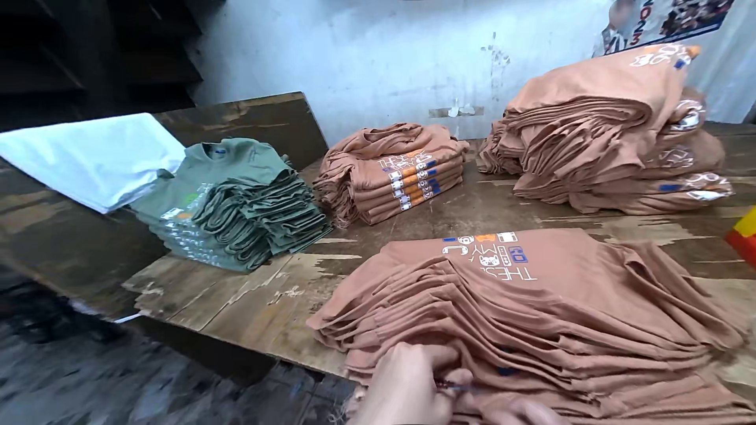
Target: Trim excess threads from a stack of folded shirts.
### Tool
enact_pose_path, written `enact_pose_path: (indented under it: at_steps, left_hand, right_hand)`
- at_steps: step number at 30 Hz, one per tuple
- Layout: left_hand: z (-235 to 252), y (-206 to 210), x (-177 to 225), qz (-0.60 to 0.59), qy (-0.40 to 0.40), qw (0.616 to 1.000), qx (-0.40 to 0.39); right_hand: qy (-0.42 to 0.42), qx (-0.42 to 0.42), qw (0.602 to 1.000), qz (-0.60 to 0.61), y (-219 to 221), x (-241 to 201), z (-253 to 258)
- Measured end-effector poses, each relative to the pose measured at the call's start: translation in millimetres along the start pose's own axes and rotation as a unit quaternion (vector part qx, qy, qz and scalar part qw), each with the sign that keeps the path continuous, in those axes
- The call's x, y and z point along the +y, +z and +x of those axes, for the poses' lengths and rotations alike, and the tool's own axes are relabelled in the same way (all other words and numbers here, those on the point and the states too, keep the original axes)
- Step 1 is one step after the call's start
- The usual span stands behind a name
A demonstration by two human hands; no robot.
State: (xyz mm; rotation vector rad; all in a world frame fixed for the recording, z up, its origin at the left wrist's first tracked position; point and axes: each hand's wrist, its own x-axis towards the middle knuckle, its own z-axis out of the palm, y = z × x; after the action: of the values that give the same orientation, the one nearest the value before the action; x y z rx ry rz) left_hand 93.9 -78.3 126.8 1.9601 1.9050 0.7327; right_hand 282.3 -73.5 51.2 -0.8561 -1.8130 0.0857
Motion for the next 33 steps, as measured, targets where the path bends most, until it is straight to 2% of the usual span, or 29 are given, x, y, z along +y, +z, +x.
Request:
enact_pose_path:
  at_steps: [2,4,7,10,11,13,15,18,20,22,24,25,28,33]
  left_hand:
    - [13.0,5.8,-9.0,0.004,0.008,1.000,0.011]
    - [23.9,6.0,-15.8,0.016,0.000,1.000,0.016]
    - [22.2,-0.9,-6.6,0.031,-0.024,0.999,0.018]
    - [13.6,-9.3,4.7,-0.049,-0.028,0.993,-0.101]
    - [13.1,-5.0,1.1,-0.103,-0.018,0.989,-0.102]
    - [12.5,8.5,-13.2,-0.232,0.004,0.973,-0.022]
    - [8.6,15.2,-16.5,-0.325,-0.005,0.945,0.043]
    - [2.1,15.3,-17.1,-0.344,0.018,0.938,0.032]
    - [0.0,12.4,-16.2,-0.319,0.026,0.947,0.024]
    - [-4.3,4.1,-10.4,-0.240,0.020,0.969,0.064]
    - [-9.3,-8.8,-3.4,-0.108,0.030,0.986,0.124]
    - [-11.6,-13.4,-0.2,-0.053,0.050,0.986,0.148]
    - [-15.2,-17.4,16.1,0.052,0.111,0.981,0.154]
    - [-2.0,-2.7,27.0,0.132,0.181,0.966,0.132]
  right_hand:
    - [0.046,-0.057,0.992,-0.106,-4.3,-4.0,6.3]
    - [0.049,-0.098,0.985,-0.130,-3.8,-5.9,9.5]
    - [-0.011,-0.046,0.999,-0.011,5.9,-1.3,7.1]
    - [-0.096,-0.006,0.993,0.074,17.5,9.2,1.2]
    - [-0.105,-0.001,0.991,0.080,20.2,11.0,-0.4]
    - [-0.061,0.015,0.994,0.084,20.7,9.3,3.4]
    - [0.031,-0.004,0.997,0.077,12.8,4.5,16.4]
    - [0.124,-0.115,0.983,0.067,0.3,-4.1,38.5]
    - [0.107,-0.111,0.984,0.093,4.0,-2.8,41.7]
    - [0.096,-0.015,0.982,0.165,11.6,3.5,34.1]
    - [0.124,0.072,0.959,0.245,12.4,7.9,28.3]
    - [0.147,0.089,0.947,0.272,9.2,7.3,27.5]
    - [0.188,0.090,0.932,0.296,3.2,4.1,26.1]
    - [0.183,0.110,0.923,0.321,6.4,4.2,27.3]
